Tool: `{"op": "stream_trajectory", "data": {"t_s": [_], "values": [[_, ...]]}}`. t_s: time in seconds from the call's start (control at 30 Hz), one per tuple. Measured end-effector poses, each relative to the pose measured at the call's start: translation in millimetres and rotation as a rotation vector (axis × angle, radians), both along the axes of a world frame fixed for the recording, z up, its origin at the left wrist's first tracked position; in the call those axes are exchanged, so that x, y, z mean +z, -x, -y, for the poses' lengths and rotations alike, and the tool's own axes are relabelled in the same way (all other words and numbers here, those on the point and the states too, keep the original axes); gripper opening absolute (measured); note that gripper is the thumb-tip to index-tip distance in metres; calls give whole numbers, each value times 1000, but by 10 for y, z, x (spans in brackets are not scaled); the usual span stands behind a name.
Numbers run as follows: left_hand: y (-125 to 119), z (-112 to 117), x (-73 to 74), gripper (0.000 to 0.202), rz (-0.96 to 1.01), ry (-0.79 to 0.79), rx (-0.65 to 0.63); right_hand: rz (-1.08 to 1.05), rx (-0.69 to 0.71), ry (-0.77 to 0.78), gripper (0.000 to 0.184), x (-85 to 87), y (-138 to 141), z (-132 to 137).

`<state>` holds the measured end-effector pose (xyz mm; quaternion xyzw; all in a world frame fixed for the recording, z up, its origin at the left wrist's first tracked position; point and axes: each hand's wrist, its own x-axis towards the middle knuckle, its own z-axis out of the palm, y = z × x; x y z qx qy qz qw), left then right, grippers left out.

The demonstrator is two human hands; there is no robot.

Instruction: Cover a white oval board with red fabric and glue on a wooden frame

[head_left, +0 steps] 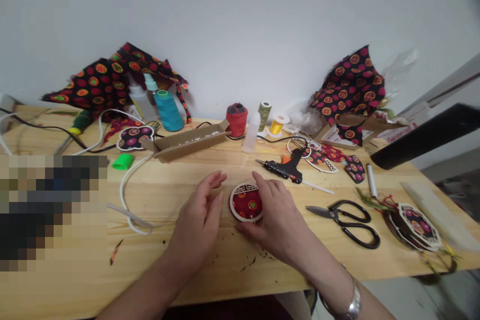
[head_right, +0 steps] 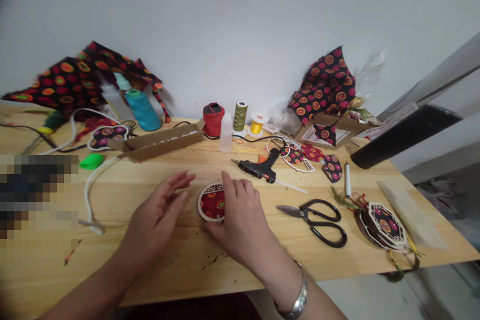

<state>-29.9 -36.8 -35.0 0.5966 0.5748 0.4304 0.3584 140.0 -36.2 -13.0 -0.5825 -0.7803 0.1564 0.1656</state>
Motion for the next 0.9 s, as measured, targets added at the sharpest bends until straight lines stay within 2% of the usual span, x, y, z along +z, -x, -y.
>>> {"op": "stream_trajectory", "data": {"t_s": [0.27,0.53,0.63,0.73,0.8,0.9], "values": [[9,-8,-27,38,19,10,-19,80,8,-2,82,20,26,-48],[17,-1,-59,39,64,19,-5,41,26,-19,96,26,-32,-78],[10,0,20,45,155,116,13,10,36,-58,98,64,-69,-52],[-4,-13,135,49,282,309,-39,-8,80,-121,99,68,-71,-10],[-13,-28,192,39,357,397,-122,-12,117,-161,99,56,-51,24],[-17,-46,223,23,443,440,-198,-27,132,-173,99,57,-24,79]]}}
